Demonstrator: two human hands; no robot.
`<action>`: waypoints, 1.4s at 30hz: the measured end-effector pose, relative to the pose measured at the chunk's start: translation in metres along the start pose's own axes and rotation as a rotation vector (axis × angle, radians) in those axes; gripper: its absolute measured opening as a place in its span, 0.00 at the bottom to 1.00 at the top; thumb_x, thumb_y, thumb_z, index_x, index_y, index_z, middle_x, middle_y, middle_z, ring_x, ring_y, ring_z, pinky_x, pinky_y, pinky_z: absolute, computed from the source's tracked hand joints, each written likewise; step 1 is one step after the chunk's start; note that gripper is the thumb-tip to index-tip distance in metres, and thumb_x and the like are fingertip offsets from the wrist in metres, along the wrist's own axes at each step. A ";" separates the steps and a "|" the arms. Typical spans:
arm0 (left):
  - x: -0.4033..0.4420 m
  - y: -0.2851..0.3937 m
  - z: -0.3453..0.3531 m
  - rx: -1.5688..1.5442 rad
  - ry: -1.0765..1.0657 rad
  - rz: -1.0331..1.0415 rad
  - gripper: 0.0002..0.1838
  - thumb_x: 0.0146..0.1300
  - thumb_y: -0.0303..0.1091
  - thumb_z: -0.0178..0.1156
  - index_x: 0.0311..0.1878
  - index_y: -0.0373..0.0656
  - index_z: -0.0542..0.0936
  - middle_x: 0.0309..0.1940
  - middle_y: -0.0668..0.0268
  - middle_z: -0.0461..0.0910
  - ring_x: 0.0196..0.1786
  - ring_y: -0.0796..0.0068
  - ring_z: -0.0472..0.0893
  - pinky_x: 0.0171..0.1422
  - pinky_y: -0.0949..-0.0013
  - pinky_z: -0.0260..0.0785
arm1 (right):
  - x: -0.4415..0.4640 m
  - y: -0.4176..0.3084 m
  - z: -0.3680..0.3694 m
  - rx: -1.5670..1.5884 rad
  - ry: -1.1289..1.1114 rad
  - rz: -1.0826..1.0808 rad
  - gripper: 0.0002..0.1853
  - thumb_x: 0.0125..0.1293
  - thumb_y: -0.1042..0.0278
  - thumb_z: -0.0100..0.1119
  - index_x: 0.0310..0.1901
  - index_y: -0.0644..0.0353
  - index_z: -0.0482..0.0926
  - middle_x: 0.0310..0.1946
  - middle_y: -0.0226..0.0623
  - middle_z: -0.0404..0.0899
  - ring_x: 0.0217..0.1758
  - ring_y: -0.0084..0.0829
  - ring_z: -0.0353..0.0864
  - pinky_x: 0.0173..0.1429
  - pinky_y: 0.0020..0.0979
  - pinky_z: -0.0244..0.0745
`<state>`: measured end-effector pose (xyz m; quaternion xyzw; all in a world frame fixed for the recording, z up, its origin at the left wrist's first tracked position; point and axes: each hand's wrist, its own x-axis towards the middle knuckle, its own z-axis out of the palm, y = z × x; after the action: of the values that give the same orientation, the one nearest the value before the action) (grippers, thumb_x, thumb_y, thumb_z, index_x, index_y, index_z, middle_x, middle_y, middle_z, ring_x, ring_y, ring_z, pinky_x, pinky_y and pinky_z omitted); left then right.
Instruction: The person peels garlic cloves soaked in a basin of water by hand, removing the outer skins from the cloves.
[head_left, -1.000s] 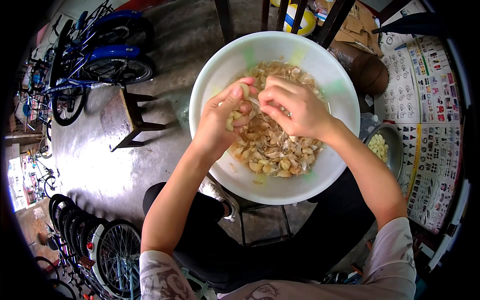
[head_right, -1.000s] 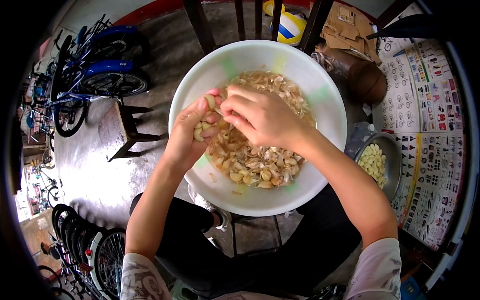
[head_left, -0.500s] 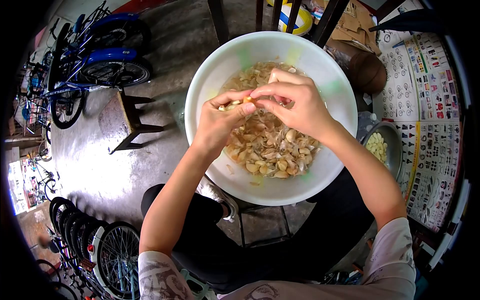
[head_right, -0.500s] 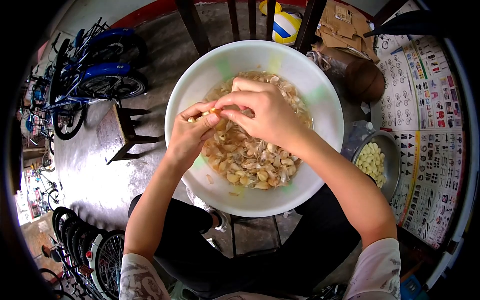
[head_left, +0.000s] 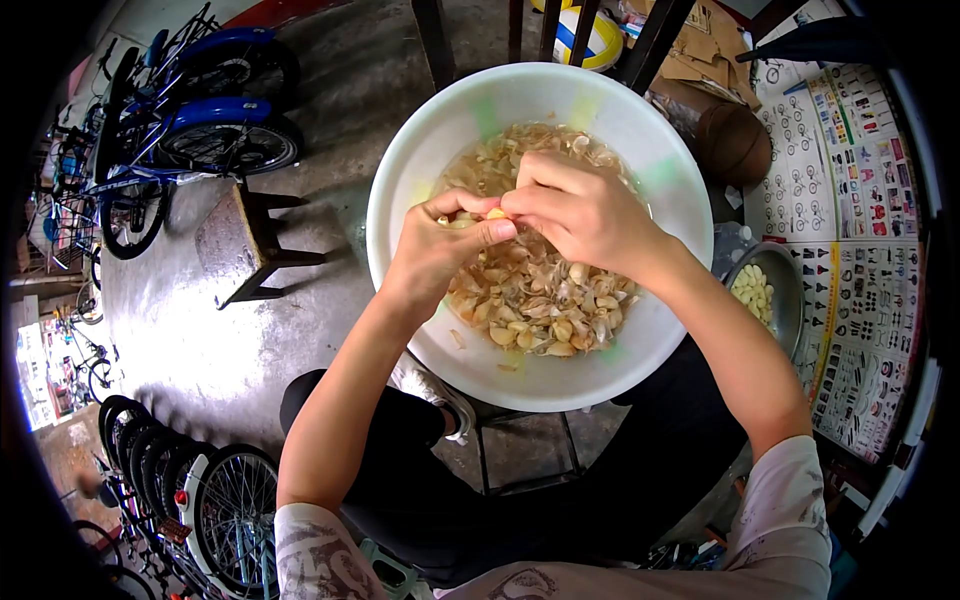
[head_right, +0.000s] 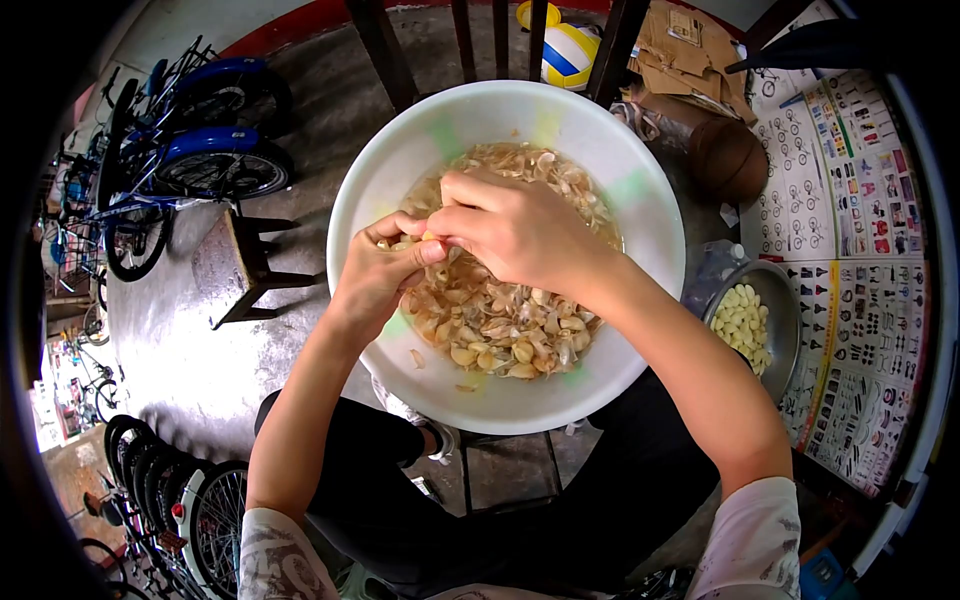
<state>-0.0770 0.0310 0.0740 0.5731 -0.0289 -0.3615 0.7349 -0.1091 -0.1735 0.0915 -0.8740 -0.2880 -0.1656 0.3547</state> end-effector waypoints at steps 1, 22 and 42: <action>0.000 -0.001 0.000 0.002 0.010 0.006 0.11 0.59 0.28 0.72 0.43 0.37 0.81 0.41 0.63 0.84 0.42 0.77 0.83 0.50 0.73 0.77 | 0.000 0.001 0.001 -0.035 -0.008 -0.031 0.07 0.58 0.73 0.66 0.39 0.56 0.82 0.34 0.31 0.72 0.35 0.32 0.79 0.34 0.34 0.78; 0.003 0.002 -0.004 -0.104 0.080 -0.067 0.12 0.67 0.39 0.65 0.45 0.41 0.80 0.30 0.73 0.74 0.28 0.88 0.65 0.28 0.82 0.54 | 0.002 0.000 0.006 0.081 -0.073 0.164 0.05 0.66 0.74 0.56 0.36 0.62 0.69 0.39 0.36 0.67 0.32 0.38 0.77 0.32 0.39 0.73; 0.005 0.000 0.000 0.111 0.106 0.148 0.15 0.57 0.29 0.74 0.43 0.37 0.80 0.38 0.65 0.83 0.38 0.82 0.80 0.43 0.77 0.75 | 0.002 -0.007 0.004 0.256 0.161 0.316 0.11 0.56 0.78 0.70 0.41 0.55 0.88 0.22 0.26 0.67 0.23 0.20 0.62 0.26 0.26 0.57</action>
<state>-0.0734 0.0280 0.0726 0.6275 -0.0522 -0.2734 0.7272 -0.1113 -0.1663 0.0934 -0.8401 -0.1369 -0.1392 0.5061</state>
